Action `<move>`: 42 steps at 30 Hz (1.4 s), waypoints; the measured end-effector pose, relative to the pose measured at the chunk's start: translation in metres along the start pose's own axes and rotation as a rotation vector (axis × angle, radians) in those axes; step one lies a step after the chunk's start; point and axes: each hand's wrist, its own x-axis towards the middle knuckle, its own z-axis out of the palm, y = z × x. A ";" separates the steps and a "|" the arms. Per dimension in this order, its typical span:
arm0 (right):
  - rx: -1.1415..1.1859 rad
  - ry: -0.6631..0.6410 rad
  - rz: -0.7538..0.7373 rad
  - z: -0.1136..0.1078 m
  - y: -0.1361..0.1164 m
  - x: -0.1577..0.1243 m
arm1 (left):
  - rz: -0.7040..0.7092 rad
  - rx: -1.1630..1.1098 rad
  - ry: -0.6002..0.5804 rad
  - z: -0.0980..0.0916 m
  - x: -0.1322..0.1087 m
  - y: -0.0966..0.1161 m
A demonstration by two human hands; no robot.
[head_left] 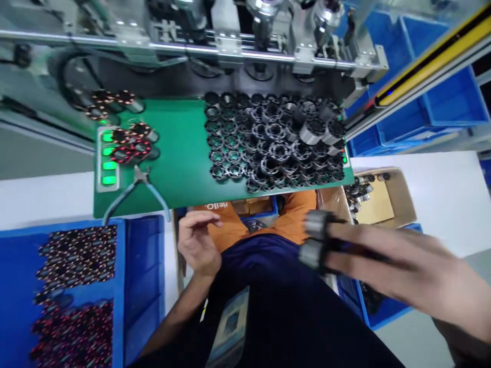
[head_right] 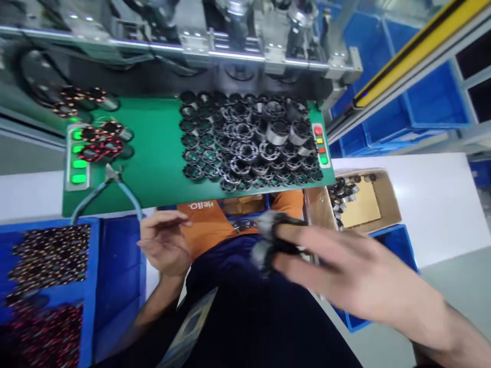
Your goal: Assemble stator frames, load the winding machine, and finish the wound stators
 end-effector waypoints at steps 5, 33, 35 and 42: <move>-0.253 -0.385 -0.484 0.064 -0.039 0.158 | -0.088 -0.031 0.098 -0.023 0.012 -0.001; 0.097 -0.504 0.337 0.043 0.024 0.001 | 0.159 0.162 -0.353 -0.012 0.002 -0.011; 0.096 -0.465 0.649 0.043 0.058 -0.048 | 0.169 0.117 -0.529 0.012 -0.004 -0.003; -0.121 -0.289 1.351 0.076 0.201 -0.175 | 0.184 0.135 -1.193 0.176 -0.051 0.027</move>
